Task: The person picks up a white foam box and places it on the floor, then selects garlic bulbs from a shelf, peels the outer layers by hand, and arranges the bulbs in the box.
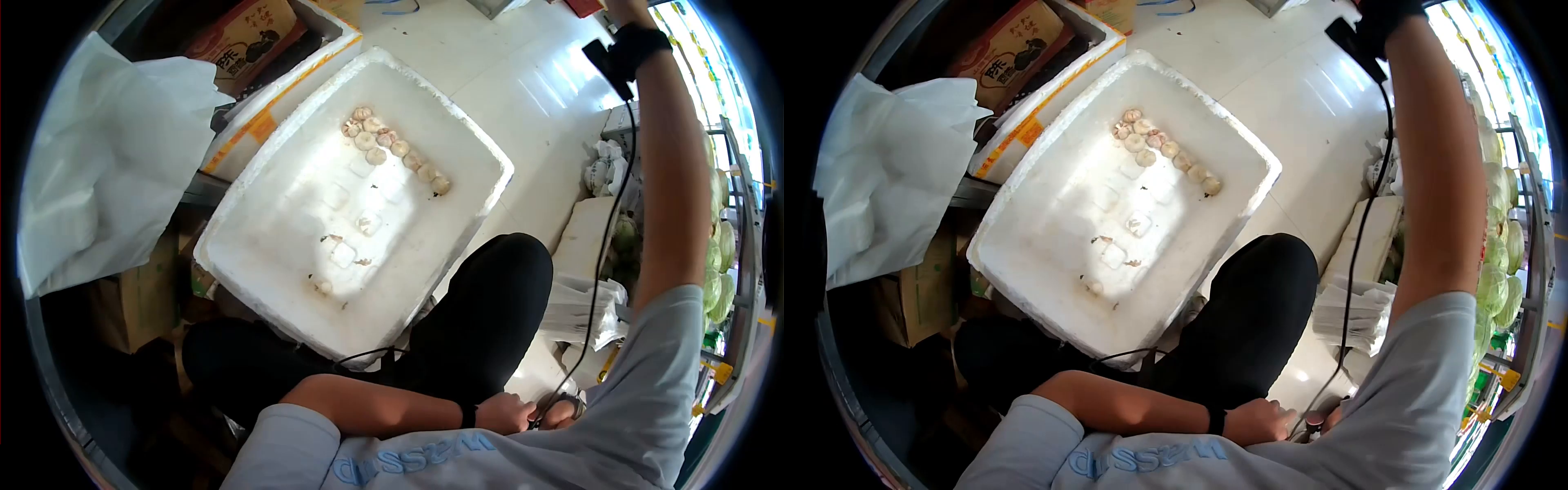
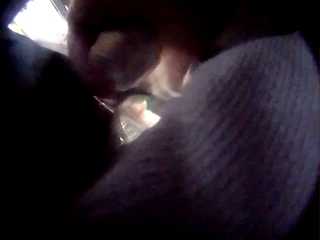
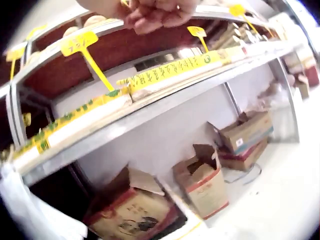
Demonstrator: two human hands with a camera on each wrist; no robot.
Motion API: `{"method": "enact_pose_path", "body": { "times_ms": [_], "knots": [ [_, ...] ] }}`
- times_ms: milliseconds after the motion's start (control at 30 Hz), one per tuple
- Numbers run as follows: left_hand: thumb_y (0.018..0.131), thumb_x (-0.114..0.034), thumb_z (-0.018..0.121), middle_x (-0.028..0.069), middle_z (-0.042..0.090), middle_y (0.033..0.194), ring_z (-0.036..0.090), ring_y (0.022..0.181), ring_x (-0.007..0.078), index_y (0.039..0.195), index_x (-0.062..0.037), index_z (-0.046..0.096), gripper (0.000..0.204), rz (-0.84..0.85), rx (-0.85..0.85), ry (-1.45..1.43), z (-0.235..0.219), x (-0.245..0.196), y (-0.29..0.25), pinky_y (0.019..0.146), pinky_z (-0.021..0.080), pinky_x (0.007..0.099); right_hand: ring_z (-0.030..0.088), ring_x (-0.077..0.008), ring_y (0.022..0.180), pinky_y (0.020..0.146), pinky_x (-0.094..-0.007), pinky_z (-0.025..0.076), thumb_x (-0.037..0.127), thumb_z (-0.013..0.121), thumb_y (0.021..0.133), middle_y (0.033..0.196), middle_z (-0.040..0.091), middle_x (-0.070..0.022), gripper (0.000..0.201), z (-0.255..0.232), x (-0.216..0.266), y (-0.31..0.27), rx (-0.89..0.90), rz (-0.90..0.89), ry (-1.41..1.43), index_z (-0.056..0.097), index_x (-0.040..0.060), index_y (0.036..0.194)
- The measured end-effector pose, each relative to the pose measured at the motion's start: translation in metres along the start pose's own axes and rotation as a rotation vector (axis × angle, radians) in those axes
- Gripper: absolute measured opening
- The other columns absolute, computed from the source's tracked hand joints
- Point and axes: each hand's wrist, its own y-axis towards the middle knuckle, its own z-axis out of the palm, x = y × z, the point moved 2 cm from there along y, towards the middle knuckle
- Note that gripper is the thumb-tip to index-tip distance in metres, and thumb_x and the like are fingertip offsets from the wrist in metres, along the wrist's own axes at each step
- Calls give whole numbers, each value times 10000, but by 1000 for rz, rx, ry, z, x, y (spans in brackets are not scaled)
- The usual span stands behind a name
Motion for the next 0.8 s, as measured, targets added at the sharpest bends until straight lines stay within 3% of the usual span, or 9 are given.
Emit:
{"method": "enact_pose_path", "body": {
  "times_ms": [100, 200, 300, 333, 400, 467, 500, 633, 800],
  "knots": [
    [824, -231, 546, 169, 515, 743, 609, 591, 336, 792, -69, 620, 181, -253, 141, -251, 3, 4, -11, 529, 516, 411, 580, -126, 633, 574, -258, 465, 203, 518, 893, 700, 617, -48, 225, 61, -6, -79, 72, -20, -34, 636, 13, 918],
    [869, -272, 497, 209, 522, 1038, 652, 832, 367, 938, -94, 610, 221, -299, 593, -207, -104, 6, -21, 687, 520, 464, 569, -139, 660, 641, -267, 475, 199, 514, 900, 735, 600, -44, 202, 125, 6, -171, -16, 287, 390, 627, 33, 921],
    [841, -234, 602, 174, 547, 1007, 622, 812, 370, 960, -107, 635, 177, -451, 551, -58, -184, 26, -67, 725, 504, 456, 587, -139, 663, 659, -261, 479, 114, 541, 890, 729, 608, -59, 165, 160, 9, -207, -178, 347, 642, 636, -11, 942],
    [822, -245, 658, 155, 558, 1015, 621, 843, 339, 982, -104, 648, 214, -493, 365, -171, -210, 32, -81, 748, 504, 415, 575, -143, 638, 646, -269, 480, 108, 513, 893, 698, 588, -63, 172, 172, 9, -216, -235, 380, 746, 627, -19, 916],
    [848, -232, 661, 111, 577, 1042, 606, 946, 245, 1024, -86, 660, 228, -726, 289, -413, -253, 45, -93, 822, 478, 304, 569, -145, 645, 641, -272, 489, 104, 471, 897, 688, 572, -62, 192, 201, 1, -236, -242, 487, 858, 609, -28, 902],
    [862, -182, 628, 66, 588, 1051, 622, 847, 175, 1123, -41, 603, 297, -584, -16, -495, -271, 68, -122, 736, 504, 291, 562, -147, 673, 672, -274, 480, 132, 449, 922, 723, 571, -60, 207, 230, 1, -262, -140, 621, 881, 594, -16, 926],
    [847, -151, 615, 62, 583, 1062, 620, 808, 150, 1162, -44, 569, 335, -922, -118, -779, -292, 58, -126, 645, 516, 278, 556, -150, 695, 704, -278, 470, 158, 439, 946, 760, 574, -60, 218, 240, 5, -274, -66, 685, 879, 585, -4, 953],
    [889, -192, 525, 86, 581, 1107, 607, 818, 157, 1326, -76, 413, 465, -749, -854, -1097, -304, 91, -163, 570, 490, 286, 580, -122, 753, 740, -266, 472, 176, 433, 955, 807, 605, -48, 234, 243, 34, -314, 225, 630, 770, 589, 1, 972],
    [974, -304, 457, 66, 589, 1102, 607, 857, 149, 1329, -87, 399, 421, -885, -901, -933, -320, 107, -155, 598, 476, 283, 574, -97, 768, 715, -222, 457, 142, 515, 941, 954, 630, -35, 291, 256, 73, -327, 524, 627, 836, 557, 26, 1205]
  ]
}}
